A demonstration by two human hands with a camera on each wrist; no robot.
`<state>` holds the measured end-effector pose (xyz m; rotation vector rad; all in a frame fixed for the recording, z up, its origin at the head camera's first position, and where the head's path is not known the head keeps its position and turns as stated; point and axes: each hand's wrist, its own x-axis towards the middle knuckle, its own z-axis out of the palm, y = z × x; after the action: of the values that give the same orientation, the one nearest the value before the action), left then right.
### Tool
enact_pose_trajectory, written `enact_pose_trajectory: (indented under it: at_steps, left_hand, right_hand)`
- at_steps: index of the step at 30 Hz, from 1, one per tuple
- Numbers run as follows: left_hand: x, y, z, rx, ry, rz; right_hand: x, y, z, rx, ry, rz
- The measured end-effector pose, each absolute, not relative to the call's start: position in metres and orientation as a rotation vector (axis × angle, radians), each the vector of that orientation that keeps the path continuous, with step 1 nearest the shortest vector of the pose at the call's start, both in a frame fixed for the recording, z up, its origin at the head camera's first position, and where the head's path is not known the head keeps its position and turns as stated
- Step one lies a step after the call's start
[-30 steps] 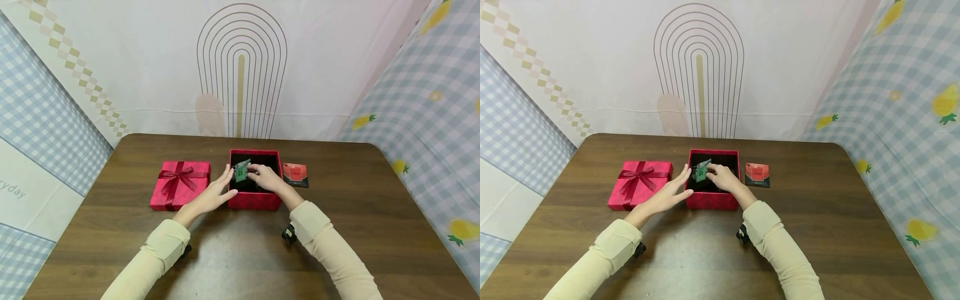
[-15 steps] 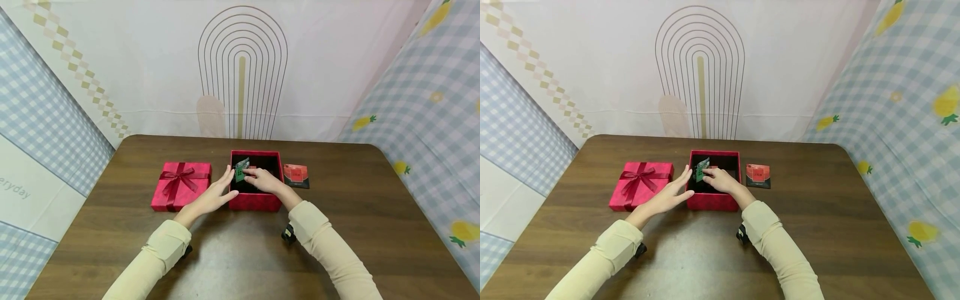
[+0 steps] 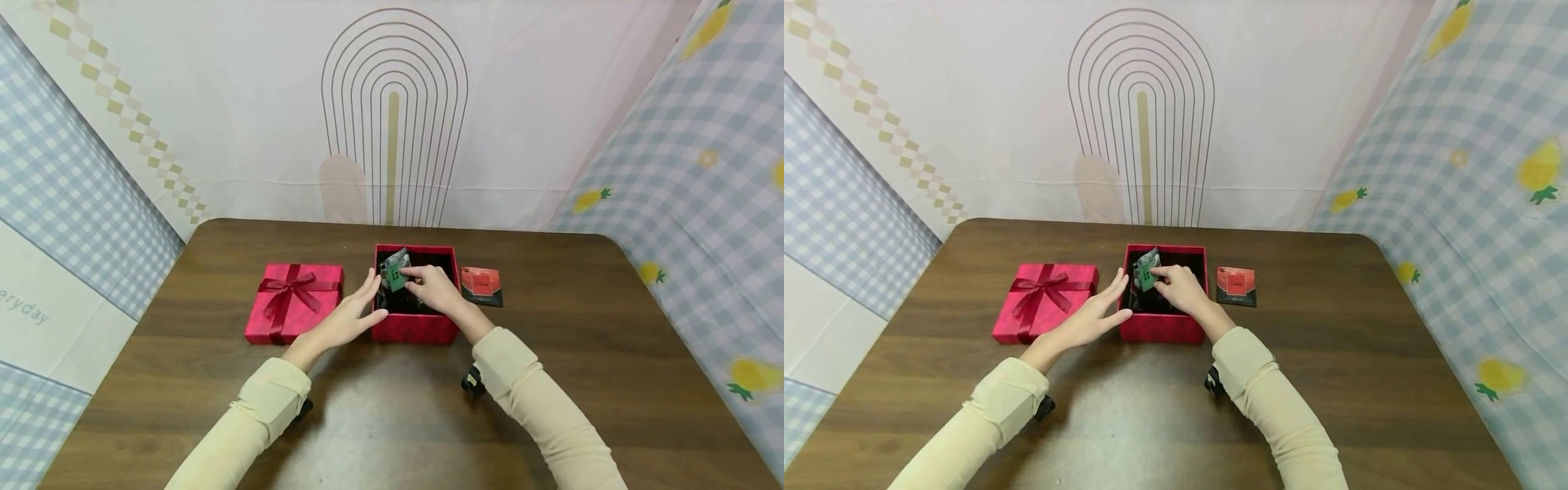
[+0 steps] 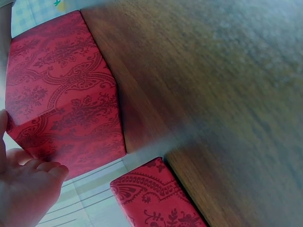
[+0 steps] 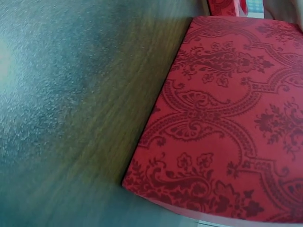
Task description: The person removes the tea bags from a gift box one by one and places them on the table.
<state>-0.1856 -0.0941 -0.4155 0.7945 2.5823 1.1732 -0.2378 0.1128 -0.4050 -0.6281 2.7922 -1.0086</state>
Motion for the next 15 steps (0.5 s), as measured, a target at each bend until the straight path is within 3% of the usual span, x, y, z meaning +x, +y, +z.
enact_pose_trajectory:
  at_steps: [15]
  left_hand:
    - [-0.185, -0.094, -0.416, 0.81, 2.581, 1.183]
  right_hand:
    - [-0.226, 0.136, -0.394, -0.559, 2.716, -1.33]
